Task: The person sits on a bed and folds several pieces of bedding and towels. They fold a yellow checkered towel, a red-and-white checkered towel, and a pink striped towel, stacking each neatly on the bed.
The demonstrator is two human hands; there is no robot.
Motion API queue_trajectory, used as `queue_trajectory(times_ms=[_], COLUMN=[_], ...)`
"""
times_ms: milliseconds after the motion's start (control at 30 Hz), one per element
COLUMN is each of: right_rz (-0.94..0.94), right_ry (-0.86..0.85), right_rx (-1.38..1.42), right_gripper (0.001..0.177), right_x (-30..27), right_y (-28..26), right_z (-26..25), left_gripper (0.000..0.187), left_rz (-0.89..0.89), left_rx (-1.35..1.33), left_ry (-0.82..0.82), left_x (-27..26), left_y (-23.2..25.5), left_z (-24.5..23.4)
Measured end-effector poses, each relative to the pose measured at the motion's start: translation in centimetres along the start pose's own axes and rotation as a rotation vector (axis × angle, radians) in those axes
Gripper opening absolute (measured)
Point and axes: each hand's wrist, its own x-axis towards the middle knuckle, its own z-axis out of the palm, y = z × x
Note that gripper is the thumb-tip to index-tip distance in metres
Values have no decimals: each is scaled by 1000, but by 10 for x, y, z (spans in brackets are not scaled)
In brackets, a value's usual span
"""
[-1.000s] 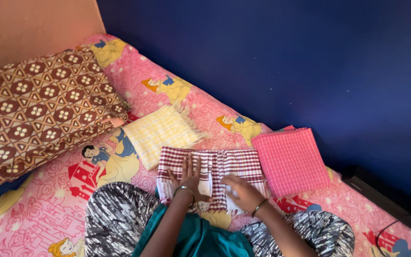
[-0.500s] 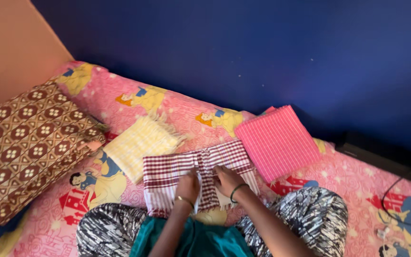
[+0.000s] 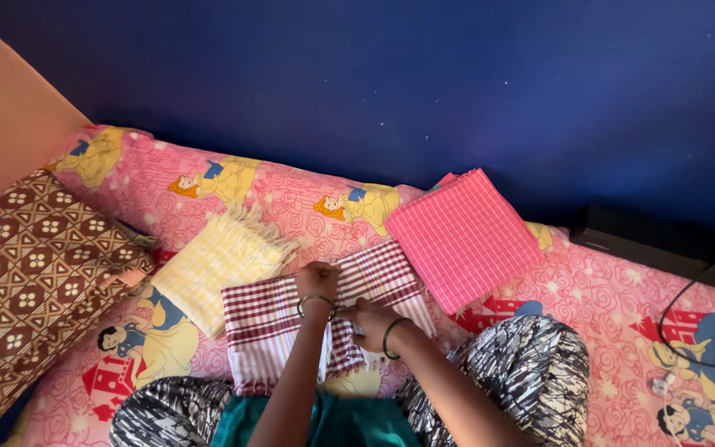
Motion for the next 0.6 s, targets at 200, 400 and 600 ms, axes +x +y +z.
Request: queue_trajectory(times_ms=[200,400,600], right_rz=[-96,-137,-147], right_ry=[-31,-95,-256], right_rx=[57,32,103], right_gripper=[76,85,78], right_x=[6,11,2], right_y=[17,22,14], right_z=[10,17,14], left_gripper=[13,19,57], left_rz=[-297,179,486], left_rx=[-556,127,341], left_ry=[-115,99,-343], left_x=[9,-12,-65], left_y=[-26,24,82], left_z=[3,-22,-49])
